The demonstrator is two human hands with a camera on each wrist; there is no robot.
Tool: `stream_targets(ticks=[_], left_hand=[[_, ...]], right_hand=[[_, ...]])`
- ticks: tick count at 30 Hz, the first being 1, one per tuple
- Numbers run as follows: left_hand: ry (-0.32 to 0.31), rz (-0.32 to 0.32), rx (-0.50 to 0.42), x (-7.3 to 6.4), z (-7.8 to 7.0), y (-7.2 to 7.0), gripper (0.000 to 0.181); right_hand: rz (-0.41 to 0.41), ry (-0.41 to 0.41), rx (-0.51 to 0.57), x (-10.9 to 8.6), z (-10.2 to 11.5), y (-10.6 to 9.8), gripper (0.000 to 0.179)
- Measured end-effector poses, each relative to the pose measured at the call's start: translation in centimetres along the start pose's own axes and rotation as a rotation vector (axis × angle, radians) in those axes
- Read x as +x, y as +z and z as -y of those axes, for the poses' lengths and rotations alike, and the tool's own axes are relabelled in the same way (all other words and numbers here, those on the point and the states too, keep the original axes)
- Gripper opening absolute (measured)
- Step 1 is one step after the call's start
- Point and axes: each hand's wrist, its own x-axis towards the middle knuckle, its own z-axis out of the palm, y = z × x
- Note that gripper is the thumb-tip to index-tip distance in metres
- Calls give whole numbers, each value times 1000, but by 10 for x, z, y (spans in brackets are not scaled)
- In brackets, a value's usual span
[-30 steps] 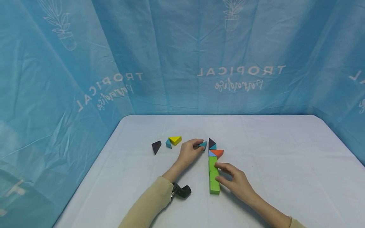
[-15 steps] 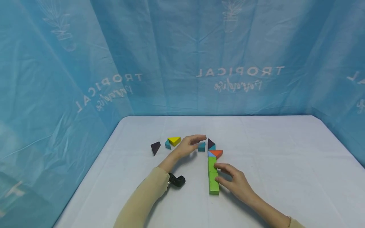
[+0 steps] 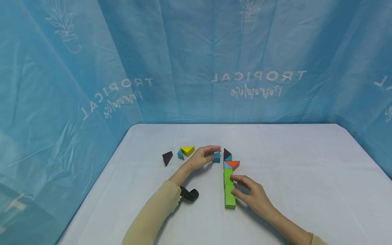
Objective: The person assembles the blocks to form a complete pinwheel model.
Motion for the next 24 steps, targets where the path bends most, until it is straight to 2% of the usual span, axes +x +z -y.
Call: stream_targets(ticks=[6,15,24], left_hand=[[-4,10,-7,-2,-2,1,42],[-25,51,13,-3,3,1,45],[-15,42,8,-7,3,-2,43]], right_hand=[[-13,-14,-3,0,1,0,40],[-11,11,-9,-1,4,1,40],[-8,21,-14,0,3,0,40]])
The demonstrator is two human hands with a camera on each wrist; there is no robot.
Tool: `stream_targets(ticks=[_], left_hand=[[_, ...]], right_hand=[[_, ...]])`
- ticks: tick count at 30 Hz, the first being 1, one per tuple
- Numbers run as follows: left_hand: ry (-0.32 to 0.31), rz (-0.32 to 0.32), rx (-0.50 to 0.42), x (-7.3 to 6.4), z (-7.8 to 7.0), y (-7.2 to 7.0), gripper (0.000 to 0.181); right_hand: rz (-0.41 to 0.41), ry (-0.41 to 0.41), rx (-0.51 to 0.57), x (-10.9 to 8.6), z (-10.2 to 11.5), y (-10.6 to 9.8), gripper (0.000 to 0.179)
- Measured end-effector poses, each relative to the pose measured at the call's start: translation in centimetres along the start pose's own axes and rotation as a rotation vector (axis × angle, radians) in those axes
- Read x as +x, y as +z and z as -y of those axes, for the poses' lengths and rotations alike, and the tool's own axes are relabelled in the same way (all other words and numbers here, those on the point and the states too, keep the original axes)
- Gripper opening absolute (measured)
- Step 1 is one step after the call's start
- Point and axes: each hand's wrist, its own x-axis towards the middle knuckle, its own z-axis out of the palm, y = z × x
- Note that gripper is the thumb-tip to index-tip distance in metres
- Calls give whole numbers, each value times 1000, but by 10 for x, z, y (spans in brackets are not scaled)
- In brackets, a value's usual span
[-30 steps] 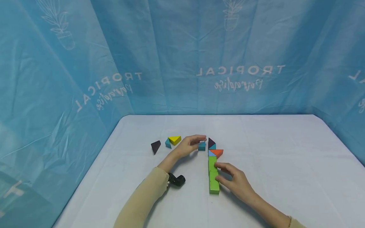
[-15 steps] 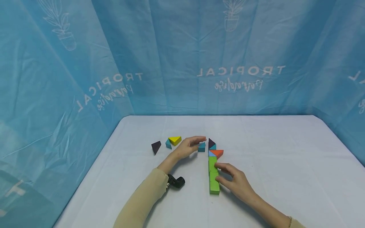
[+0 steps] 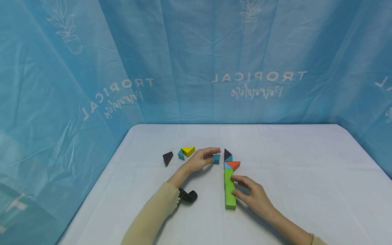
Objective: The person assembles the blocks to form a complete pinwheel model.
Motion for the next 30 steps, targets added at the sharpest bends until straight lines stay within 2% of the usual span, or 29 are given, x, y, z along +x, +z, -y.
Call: stream_targets(ticks=[8,14,20,25,27,30], left_hand=[[-38,-1,2,2,-2,0,47],[-25,-4,16,6,5,4,47],[-57,-117,100,12,33,12,45],[-104,-206,191,12,35,15,49],[-82,-194,166,8,25,13,50],[-24,-143,77,3,27,8,47]], right_hand=[[-3,2,-2,0,0,-1,40],[3,-13,9,0,-1,0,41],[3,-23,7,1,-2,0,41],[-2,-25,2,0,-3,0,40],[-1,-25,6,1,-3,0,40],[0,-18,6,0,-3,0,40]])
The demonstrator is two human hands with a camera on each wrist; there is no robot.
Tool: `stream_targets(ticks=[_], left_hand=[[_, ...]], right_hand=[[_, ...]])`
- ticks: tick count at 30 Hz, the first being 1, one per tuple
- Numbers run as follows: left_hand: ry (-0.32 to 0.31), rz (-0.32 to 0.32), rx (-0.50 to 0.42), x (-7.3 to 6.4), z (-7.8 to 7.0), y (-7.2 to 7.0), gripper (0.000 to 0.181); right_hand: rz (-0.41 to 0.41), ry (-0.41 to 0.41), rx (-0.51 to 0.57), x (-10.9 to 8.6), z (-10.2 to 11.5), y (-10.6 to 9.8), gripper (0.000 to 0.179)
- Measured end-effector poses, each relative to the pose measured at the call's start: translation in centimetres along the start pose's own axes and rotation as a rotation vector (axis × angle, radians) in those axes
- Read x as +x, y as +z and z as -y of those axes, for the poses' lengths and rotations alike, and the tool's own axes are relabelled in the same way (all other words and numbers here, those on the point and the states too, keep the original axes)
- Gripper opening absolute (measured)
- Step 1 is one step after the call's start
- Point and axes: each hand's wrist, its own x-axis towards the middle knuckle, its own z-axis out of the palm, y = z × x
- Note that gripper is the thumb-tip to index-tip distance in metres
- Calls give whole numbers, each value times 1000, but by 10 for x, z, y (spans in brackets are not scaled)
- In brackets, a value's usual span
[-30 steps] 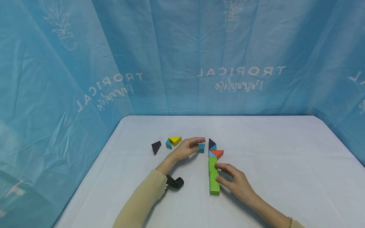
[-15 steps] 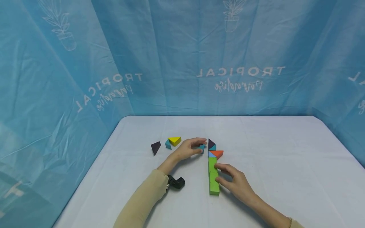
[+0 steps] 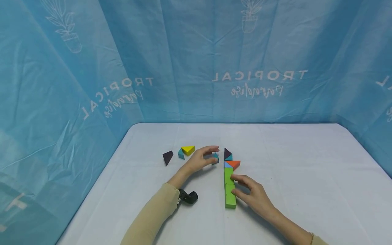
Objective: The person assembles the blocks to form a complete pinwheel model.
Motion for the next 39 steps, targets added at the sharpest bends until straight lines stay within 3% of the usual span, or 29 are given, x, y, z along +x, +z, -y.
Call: stream_targets(ticks=[2,4,6,11,28,33,39], left_hand=[[33,32,-55,-3,3,-3,46],[40,35,-60,-3,15,-3,48],[34,23,-44,-4,17,-3,49],[-5,-15,1,-7,17,-2,50],[-9,-31,27,-11,17,2,38],[-47,-57,38,-7,17,3,38],[-37,-90,21,5,14,2,43]], right_hand=[[0,6,0,0,0,0,40],[-1,7,-2,0,0,1,40],[-2,3,2,0,0,1,40],[6,2,15,0,-1,0,41],[0,32,3,-1,3,1,39],[-1,27,2,0,2,1,39],[3,5,14,0,-1,1,39]])
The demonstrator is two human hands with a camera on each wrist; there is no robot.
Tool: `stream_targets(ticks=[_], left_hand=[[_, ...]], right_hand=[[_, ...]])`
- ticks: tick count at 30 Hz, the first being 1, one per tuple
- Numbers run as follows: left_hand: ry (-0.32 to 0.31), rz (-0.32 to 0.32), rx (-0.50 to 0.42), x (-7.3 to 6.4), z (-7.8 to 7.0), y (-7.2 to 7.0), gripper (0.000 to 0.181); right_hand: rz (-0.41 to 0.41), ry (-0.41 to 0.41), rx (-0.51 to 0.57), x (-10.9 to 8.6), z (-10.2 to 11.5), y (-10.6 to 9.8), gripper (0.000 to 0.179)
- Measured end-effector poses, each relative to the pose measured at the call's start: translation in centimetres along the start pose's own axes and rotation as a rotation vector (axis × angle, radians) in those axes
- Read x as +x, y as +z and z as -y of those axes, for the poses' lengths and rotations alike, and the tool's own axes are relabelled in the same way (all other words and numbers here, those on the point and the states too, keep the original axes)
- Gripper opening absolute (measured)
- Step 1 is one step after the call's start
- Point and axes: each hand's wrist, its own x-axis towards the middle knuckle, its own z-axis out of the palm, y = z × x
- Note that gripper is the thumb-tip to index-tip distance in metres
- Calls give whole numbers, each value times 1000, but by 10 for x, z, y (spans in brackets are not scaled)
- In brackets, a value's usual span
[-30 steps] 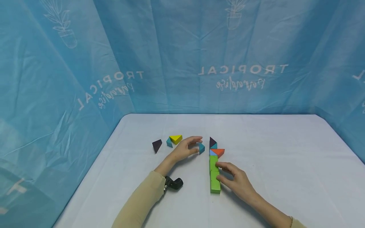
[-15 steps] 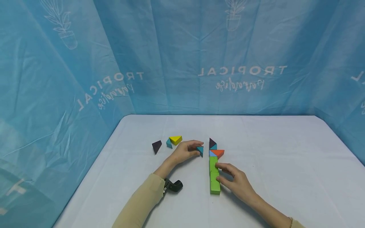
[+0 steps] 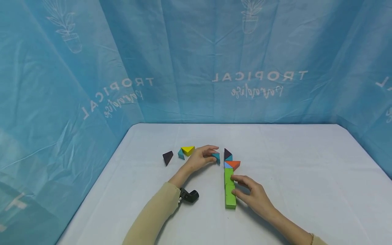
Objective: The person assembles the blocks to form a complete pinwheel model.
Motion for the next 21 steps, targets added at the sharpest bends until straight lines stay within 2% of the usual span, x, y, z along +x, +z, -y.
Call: stream_targets(ticks=[6,9,16,20,21], left_hand=[[7,24,26,11,-3,4,44],[18,45,24,11,-6,5,44],[28,89,2,3,-37,2,43],[34,93,12,3,-38,2,43],[34,92,14,4,-34,4,43]], right_hand=[[6,-11,9,1,-1,-1,39],[1,-19,16,1,-2,-1,39],[-2,-23,23,1,-3,0,39],[-6,-32,22,1,-4,0,39],[-6,-30,20,1,-4,-1,39]])
